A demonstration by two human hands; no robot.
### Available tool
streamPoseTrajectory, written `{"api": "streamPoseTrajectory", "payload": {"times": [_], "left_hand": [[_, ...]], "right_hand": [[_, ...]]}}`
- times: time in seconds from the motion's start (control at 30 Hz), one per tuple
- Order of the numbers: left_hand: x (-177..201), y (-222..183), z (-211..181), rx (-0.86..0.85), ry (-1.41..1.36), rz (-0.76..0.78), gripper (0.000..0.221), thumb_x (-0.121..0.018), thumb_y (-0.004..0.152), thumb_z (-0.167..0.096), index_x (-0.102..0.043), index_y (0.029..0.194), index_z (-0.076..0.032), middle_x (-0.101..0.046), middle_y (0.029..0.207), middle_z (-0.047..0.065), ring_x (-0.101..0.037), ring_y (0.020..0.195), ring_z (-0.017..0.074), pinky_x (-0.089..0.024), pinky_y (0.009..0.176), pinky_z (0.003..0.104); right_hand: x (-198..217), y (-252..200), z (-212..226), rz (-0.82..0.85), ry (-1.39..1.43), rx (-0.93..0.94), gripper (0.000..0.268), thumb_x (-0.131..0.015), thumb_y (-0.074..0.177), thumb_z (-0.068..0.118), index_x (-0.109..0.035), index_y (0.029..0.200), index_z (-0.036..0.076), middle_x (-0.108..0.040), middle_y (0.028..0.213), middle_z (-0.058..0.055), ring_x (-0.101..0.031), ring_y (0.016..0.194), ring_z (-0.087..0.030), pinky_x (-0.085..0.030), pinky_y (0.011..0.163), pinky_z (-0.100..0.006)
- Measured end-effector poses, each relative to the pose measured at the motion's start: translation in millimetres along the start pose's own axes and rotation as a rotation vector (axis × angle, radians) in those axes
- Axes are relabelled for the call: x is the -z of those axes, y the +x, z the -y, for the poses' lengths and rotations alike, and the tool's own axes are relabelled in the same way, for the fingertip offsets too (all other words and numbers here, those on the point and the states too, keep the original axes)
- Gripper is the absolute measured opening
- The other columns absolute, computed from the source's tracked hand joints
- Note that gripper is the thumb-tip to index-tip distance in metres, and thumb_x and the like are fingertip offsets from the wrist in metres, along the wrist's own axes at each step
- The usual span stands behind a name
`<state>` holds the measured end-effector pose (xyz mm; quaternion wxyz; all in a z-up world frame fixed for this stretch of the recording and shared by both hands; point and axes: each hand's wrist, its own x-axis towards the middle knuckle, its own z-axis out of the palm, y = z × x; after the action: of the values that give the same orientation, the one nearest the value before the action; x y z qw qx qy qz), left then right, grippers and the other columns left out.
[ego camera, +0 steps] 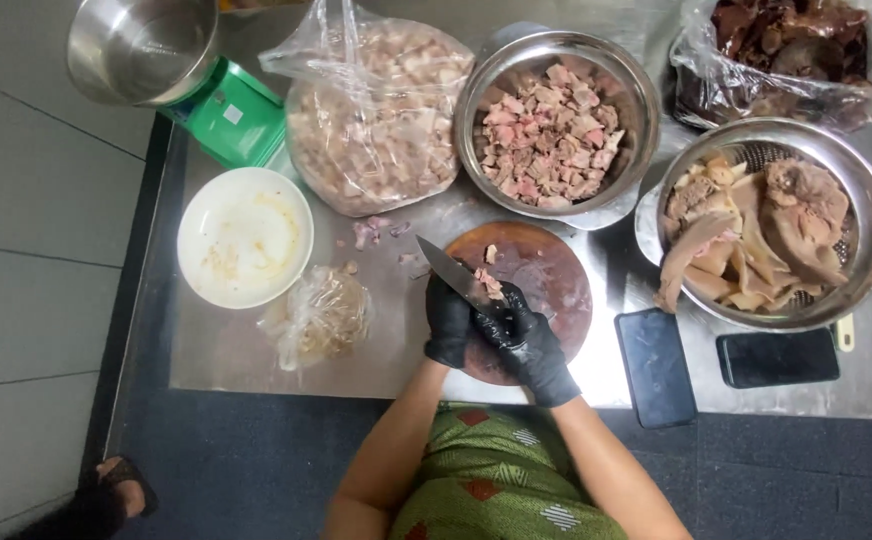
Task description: Cutting and trimming pieces of meat on a wooden board in a food production setting.
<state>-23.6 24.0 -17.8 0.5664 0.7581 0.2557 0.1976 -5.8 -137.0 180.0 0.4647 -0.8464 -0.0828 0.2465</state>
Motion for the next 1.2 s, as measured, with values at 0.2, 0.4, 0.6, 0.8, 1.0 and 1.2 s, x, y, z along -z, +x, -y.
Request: {"api": "streamPoseTrajectory", "payload": {"times": [0.2,0.4,0.6,0.8,1.0,1.2], "left_hand": [[19,35,-93,-0.104,-0.203,0.368,0.030,-0.049,0.105,-0.003,-0.063,0.130,0.008,-0.064,0.134,0.016,-0.050,0.133,0.0183,-0.040,0.115,0.023],[32,33,-177,0.010,-0.153,0.353,0.021,-0.074,0.086,-0.010,-0.073,0.105,0.000,-0.076,0.097,0.021,-0.073,0.101,0.0290,-0.063,0.089,0.035],[-15,32,-17,-0.677,0.601,-0.328,0.055,-0.081,0.084,-0.046,-0.067,0.122,-0.009,-0.070,0.114,0.009,-0.069,0.104,0.0225,-0.056,0.092,0.032],[15,39,-74,0.144,-0.221,0.107,0.033,-0.075,0.096,-0.035,-0.067,0.109,-0.005,-0.063,0.083,0.015,-0.059,0.059,0.0231,-0.045,0.050,0.031],[50,38,-64,-0.058,-0.177,0.174,0.021,-0.063,0.100,-0.011,-0.067,0.121,-0.008,-0.065,0.109,0.011,-0.062,0.097,0.0172,-0.048,0.086,0.028],[71,27,-118,0.100,0.055,0.129,0.025,-0.061,0.104,-0.038,-0.078,0.111,-0.022,-0.079,0.097,0.005,-0.075,0.098,0.0186,-0.059,0.091,0.030]], "right_hand": [[13,-15,20,0.046,0.381,0.065,0.049,-0.072,0.091,0.030,-0.060,0.136,0.017,-0.077,0.088,-0.016,-0.073,0.088,-0.027,-0.061,0.076,-0.045],[16,-13,28,0.073,0.680,0.074,0.027,-0.057,0.102,0.022,-0.069,0.120,0.007,-0.071,0.092,-0.013,-0.065,0.071,-0.017,-0.053,0.053,-0.030],[12,1,-24,0.020,0.414,0.256,0.040,-0.053,0.103,0.022,-0.053,0.139,0.005,-0.056,0.137,-0.016,-0.052,0.125,-0.027,-0.043,0.106,-0.038],[18,-7,27,-0.151,0.947,-0.398,0.060,-0.076,0.093,0.023,-0.052,0.147,0.012,-0.048,0.150,-0.017,-0.057,0.129,-0.031,-0.050,0.105,-0.047],[23,16,-6,-0.209,-0.259,0.264,0.054,-0.049,0.104,0.029,-0.035,0.157,0.027,-0.048,0.147,-0.024,-0.046,0.138,-0.041,-0.037,0.119,-0.052],[16,3,26,-0.133,-0.480,-0.027,0.073,-0.053,0.094,0.060,-0.032,0.157,0.030,-0.048,0.144,-0.015,-0.054,0.128,-0.043,-0.052,0.095,-0.063]]}}
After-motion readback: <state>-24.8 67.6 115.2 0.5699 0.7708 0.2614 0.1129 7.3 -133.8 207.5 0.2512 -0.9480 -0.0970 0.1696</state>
